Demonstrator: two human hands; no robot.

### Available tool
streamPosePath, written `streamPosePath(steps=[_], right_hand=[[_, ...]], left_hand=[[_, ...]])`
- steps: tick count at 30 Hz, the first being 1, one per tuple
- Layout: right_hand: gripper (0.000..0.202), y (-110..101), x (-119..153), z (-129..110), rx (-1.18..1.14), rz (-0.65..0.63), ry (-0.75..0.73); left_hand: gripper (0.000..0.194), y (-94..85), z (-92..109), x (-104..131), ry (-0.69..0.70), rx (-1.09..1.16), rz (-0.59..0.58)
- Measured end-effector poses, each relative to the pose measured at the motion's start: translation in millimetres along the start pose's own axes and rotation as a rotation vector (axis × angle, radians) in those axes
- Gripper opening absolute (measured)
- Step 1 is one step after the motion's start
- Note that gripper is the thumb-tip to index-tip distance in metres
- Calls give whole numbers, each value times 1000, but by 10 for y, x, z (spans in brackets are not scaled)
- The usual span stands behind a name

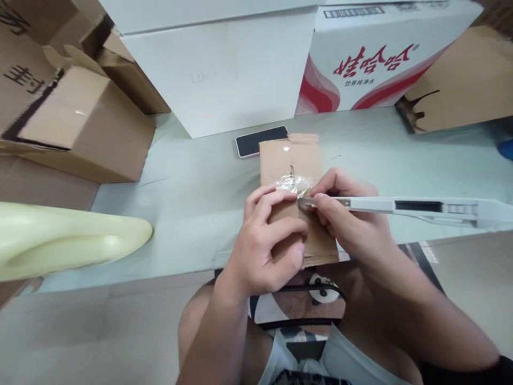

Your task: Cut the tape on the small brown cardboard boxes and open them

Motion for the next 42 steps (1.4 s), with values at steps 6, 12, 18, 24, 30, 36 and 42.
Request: streamPosePath(steps=[6, 12, 18, 24, 30, 36, 42], right_hand=[[18, 7, 17, -24, 72, 14, -12], [17, -1, 24, -22, 11, 19, 43], [18, -2, 23, 0, -19, 30, 47], [18, 0, 8, 10, -4, 26, 44], [17, 7, -1, 6, 35, 31, 12], [15, 11, -18, 3, 80, 29, -5], [16, 9, -27, 17, 89, 20, 14]], left_hand=[[19, 26, -16, 2, -20, 24, 39], [21, 42, -49, 44, 19, 15, 38], [23, 61, -96, 60, 66, 7, 58], [23, 58, -88, 49, 61, 15, 54], [23, 39, -76, 44, 28, 5, 21], [22, 35, -82, 49, 30, 1, 22], [20, 25, -75, 47, 28, 30, 18]])
Point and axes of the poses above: each hand's wrist, its own x-axis away from the middle knuckle, its own y-axis out of the palm, z = x × y, the point moved 1 cm from there along -x, towards the middle knuckle, and after that the axes turned 4 degrees about z, right-handed, at the moved point
